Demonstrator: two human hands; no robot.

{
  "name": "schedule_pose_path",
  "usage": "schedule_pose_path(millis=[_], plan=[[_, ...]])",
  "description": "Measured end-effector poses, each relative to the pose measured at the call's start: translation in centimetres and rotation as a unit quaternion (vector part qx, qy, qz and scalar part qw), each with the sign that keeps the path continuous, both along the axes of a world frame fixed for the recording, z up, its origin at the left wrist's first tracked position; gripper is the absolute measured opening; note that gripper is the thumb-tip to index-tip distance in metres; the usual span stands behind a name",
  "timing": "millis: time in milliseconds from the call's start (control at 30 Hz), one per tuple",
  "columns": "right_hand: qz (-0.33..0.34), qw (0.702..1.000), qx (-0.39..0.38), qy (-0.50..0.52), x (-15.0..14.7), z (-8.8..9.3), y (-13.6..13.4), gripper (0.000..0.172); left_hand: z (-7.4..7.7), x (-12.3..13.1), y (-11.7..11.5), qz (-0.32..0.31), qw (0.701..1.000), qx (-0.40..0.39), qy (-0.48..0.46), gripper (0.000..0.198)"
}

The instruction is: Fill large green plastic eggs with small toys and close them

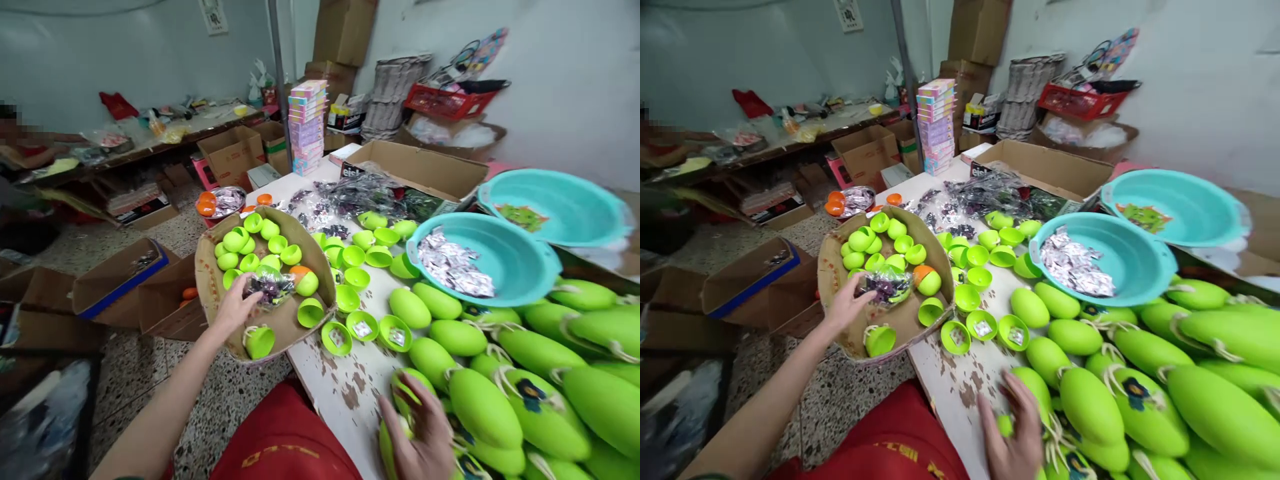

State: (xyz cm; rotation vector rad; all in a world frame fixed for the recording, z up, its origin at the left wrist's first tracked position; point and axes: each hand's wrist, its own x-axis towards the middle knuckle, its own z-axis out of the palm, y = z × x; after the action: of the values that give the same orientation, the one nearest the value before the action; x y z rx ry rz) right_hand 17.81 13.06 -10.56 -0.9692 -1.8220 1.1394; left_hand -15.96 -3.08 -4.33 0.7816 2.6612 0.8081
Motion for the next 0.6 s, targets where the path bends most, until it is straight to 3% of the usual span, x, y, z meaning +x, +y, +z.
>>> schedule_pose_path(millis=[67,133,200,300,400,467,600], plan=[[0.062,0.982,-0.124,0.128,-4.0,1.1,-1.2,0.073,1.5,3.0,1.4,-0.076,0.992,0.101,-0.017,0.044],[0.114,0.939,-0.229,0.232,-7.6,2.3,-1.4,0.096,1.8,6.4,3.3,-0.177,0.966,0.154,-0.107,0.038],[0.156,0.887,-0.348,0.259,-10.0,3.3,-1.0,0.077,1.1,9.5,5.2,-0.227,0.937,0.195,-0.179,0.032],[0.092,0.846,-0.450,0.272,-11.8,3.8,-0.4,0.037,-1.1,12.3,6.7,-0.161,0.936,0.258,-0.178,0.041],[-0.049,0.803,-0.517,0.292,-12.3,3.5,-0.6,0.035,-2.9,14.0,6.5,-0.145,0.939,0.289,-0.113,0.082],[-0.081,0.756,-0.584,0.283,-12.2,3.2,-1.3,0.039,-3.3,15.2,6.0,-0.173,0.936,0.303,-0.046,0.091],[-0.004,0.690,-0.659,0.299,-10.8,2.9,-2.5,0.050,-2.4,16.7,6.4,-0.132,0.936,0.323,0.047,0.028]])
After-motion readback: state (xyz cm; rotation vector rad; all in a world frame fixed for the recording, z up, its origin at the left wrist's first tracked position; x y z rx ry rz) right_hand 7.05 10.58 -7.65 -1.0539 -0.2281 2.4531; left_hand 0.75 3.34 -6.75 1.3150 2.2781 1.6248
